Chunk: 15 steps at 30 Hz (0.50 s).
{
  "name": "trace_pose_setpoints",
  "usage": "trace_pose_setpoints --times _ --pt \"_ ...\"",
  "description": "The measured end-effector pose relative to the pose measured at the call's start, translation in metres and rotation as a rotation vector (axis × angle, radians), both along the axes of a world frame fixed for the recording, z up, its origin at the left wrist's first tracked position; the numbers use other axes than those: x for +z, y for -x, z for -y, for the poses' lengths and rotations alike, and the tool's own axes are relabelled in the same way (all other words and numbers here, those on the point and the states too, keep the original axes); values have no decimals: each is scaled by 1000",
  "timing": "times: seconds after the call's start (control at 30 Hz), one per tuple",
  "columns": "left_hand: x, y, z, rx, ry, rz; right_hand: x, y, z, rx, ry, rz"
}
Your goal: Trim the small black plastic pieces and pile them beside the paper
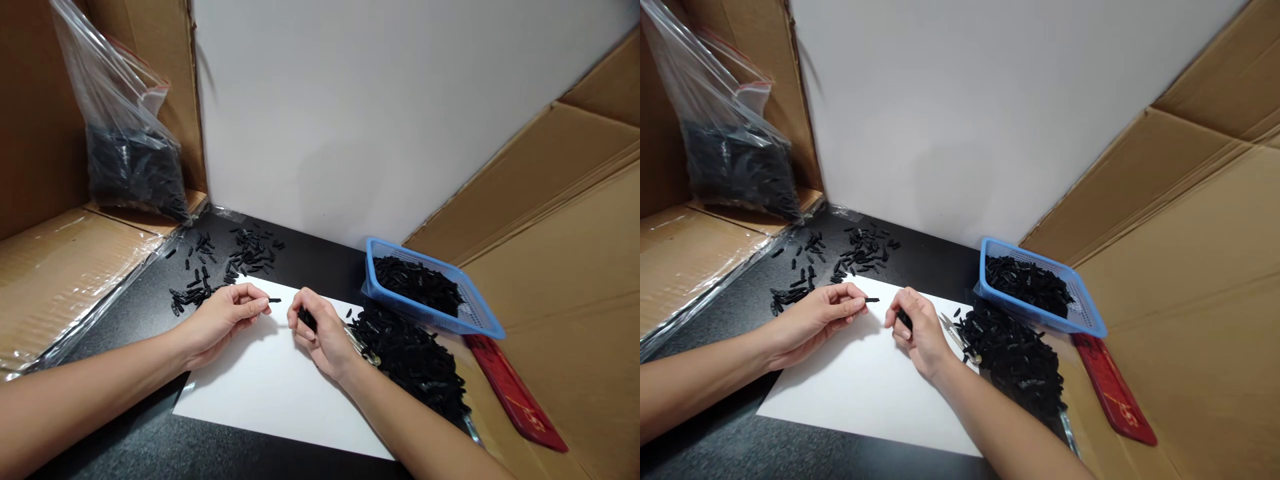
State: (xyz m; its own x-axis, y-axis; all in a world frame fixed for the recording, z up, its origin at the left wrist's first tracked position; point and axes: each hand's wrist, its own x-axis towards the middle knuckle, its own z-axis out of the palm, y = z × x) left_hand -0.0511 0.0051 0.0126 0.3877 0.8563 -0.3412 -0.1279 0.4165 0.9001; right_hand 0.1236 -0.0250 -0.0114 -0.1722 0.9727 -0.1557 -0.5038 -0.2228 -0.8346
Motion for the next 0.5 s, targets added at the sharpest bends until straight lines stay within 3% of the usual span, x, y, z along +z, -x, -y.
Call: trace_pose_setpoints --times 0.17,0.3,0.5 --pt "1 0 2 -64 -60 -53 -5 7 2 28 32 87" --pt "5 0 3 -118 -112 -74 -6 7 1 -34 1 129" --pt "4 0 3 -82 -127 -91 -7 2 1 -86 -92 185"
